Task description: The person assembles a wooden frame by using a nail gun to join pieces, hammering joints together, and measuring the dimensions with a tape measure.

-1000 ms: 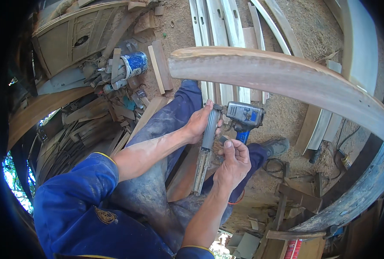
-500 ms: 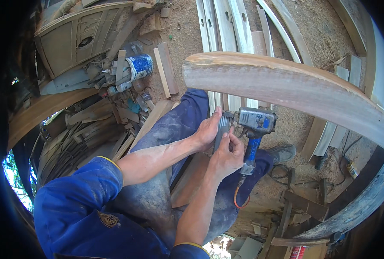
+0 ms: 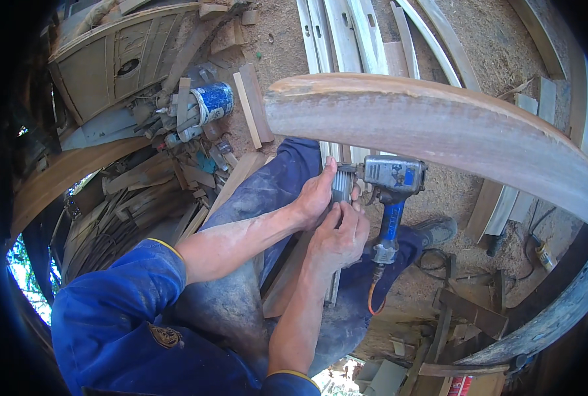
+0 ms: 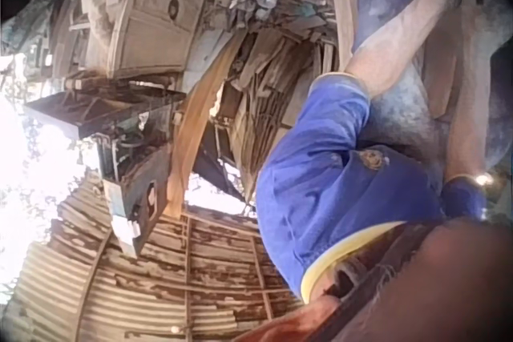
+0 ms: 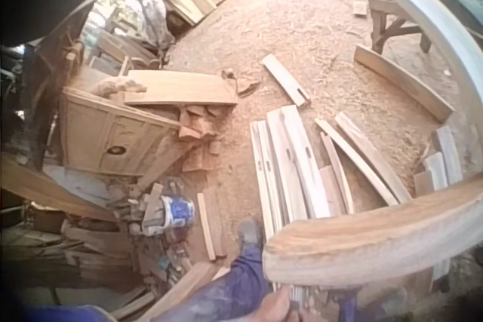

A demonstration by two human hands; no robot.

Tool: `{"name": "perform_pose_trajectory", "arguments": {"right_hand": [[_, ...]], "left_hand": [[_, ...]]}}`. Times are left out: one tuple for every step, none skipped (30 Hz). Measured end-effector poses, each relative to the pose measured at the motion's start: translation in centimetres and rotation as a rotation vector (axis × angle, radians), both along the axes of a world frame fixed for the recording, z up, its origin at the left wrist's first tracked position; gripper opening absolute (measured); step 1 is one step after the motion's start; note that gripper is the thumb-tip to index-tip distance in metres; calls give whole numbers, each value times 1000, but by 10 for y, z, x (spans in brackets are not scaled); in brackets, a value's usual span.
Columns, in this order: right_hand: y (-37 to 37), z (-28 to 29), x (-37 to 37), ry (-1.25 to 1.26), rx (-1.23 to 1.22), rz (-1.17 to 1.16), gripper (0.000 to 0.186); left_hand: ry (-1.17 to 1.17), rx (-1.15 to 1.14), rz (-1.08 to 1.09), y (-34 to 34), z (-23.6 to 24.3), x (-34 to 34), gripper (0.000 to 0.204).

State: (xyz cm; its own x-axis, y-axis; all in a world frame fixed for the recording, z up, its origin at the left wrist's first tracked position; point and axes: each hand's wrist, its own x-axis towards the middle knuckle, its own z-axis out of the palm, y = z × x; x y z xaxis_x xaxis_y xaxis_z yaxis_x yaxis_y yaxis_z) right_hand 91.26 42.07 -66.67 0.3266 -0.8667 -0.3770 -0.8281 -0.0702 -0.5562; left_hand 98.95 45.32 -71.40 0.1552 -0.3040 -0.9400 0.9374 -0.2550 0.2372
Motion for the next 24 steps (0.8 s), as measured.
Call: {"name": "perform_pose_trajectory", "arguments": {"right_hand": [[0,0,0,1,-18,27,15],[0,0,-1,4,-37,52,15],[0,-1,-2,6,-55,77,15],[0,-2,-4,12,-80,119,15],[0,-3,-5,16,-104,162,15],[0,-4,-6,20,-127,204,15],[-1,-7,-8,-8,-137,218,14],[-4,-9,-9,-34,-146,232,12],[-6,-11,-10,-61,-154,246,11],[-8,-13,-8,-45,-158,272,10],[-14,-11,-4,-28,-168,297,9],[-19,-12,-1,-11,-178,323,8],[-20,-13,1,-2,-193,339,8],[-22,-17,4,4,-208,356,7],[-25,-21,8,9,-223,373,7],[-28,-25,11,-1,-233,374,6],[-29,-29,10,-5,-239,377,6],[-30,-31,10,-9,-246,380,5],[-31,-32,10,-11,-237,380,7],[-33,-32,9,-10,-229,383,8],[-35,-32,8,-8,-223,384,10],[-34,-32,8,-35,-187,354,11],[-33,-32,8,-53,-161,326,11],[-34,-33,5,-62,-138,301,12]], "left_hand": [[1,-3,14,0,-1,0,68],[4,-7,26,-2,0,1,67],[6,-11,37,-3,1,1,65],[22,-12,48,-3,1,2,65],[37,-13,59,-3,1,3,64],[51,-13,71,-3,1,4,63],[59,-22,62,-3,0,5,63],[68,-29,52,-1,0,6,63],[77,-36,44,0,0,7,63],[69,-18,42,1,0,7,64],[62,-6,38,-2,1,8,64],[54,6,35,-4,3,8,64],[29,43,-2,-4,4,6,65],[0,82,-38,-3,3,6,65],[-30,120,-74,-3,1,6,66],[-33,129,-69,-4,0,6,67],[-31,140,-63,-4,2,3,68],[-27,150,-58,-6,3,1,69],[-14,157,-49,-7,4,2,69],[2,161,-40,-9,4,2,69],[20,164,-31,-10,5,3,69],[-8,210,-25,-10,5,3,68],[-29,246,-20,-10,4,2,68],[-41,277,-12,-12,0,-3,68]]}}
